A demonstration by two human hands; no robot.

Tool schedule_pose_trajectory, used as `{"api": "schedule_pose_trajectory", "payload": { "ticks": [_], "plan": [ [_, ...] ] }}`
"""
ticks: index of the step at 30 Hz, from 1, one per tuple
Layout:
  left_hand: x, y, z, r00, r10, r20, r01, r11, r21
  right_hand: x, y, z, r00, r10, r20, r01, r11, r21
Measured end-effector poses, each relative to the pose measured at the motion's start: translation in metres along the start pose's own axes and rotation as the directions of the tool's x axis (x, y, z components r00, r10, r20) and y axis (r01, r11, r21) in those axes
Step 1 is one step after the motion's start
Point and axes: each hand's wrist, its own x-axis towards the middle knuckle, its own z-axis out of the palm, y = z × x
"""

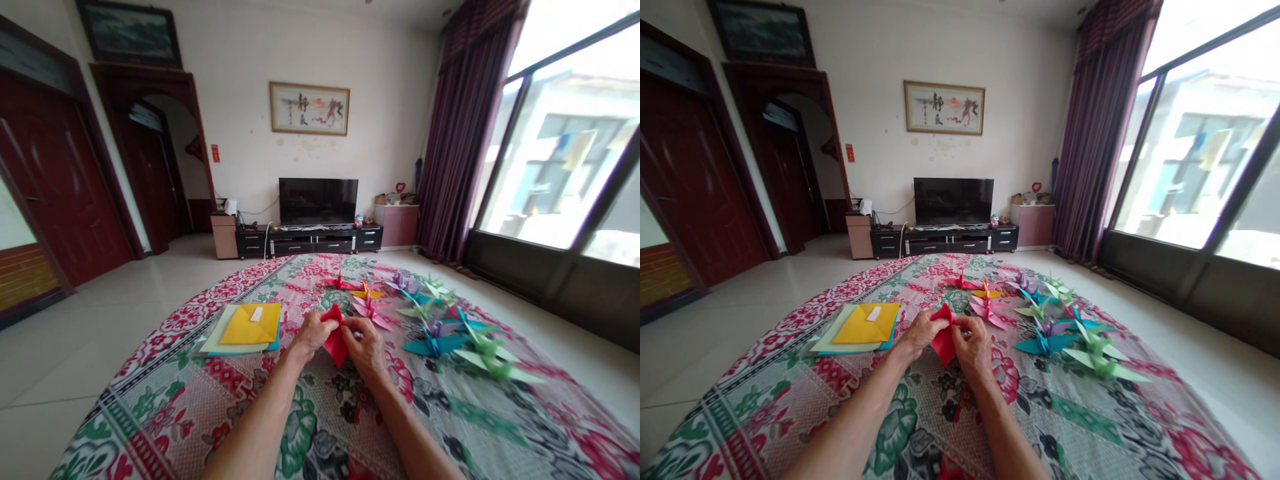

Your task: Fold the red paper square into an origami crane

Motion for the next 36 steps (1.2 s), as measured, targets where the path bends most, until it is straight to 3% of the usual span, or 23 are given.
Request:
{"api": "schedule_pose_trajectory", "payload": {
  "ticks": [8,23,30,33,36],
  "plan": [
    [0.0018,-0.0030,-0.0040,1.000,0.031,0.005,-0.031,0.998,0.049,0.0005,-0.0035,-0.0005,0.996,-0.091,0.024,0.090,0.995,0.035],
    [-0.0048,0.0026,-0.0047,0.988,0.026,0.153,-0.033,0.999,0.041,0.0014,-0.0032,-0.0018,0.998,-0.032,-0.047,0.031,0.999,-0.010],
    [-0.0050,0.0028,-0.0007,0.995,-0.010,0.098,0.010,1.000,-0.002,0.0011,-0.0062,-0.0022,1.000,-0.008,-0.016,0.009,0.999,0.034],
    [-0.0050,0.0034,-0.0008,0.996,-0.028,0.084,0.030,0.999,-0.020,0.0008,-0.0065,-0.0007,0.996,0.089,0.006,-0.089,0.984,0.157],
    [-0.0042,0.0045,-0.0019,0.998,-0.011,0.069,0.014,0.999,-0.047,0.0004,-0.0070,-0.0008,0.954,0.283,0.102,-0.301,0.886,0.353]
  ]
}}
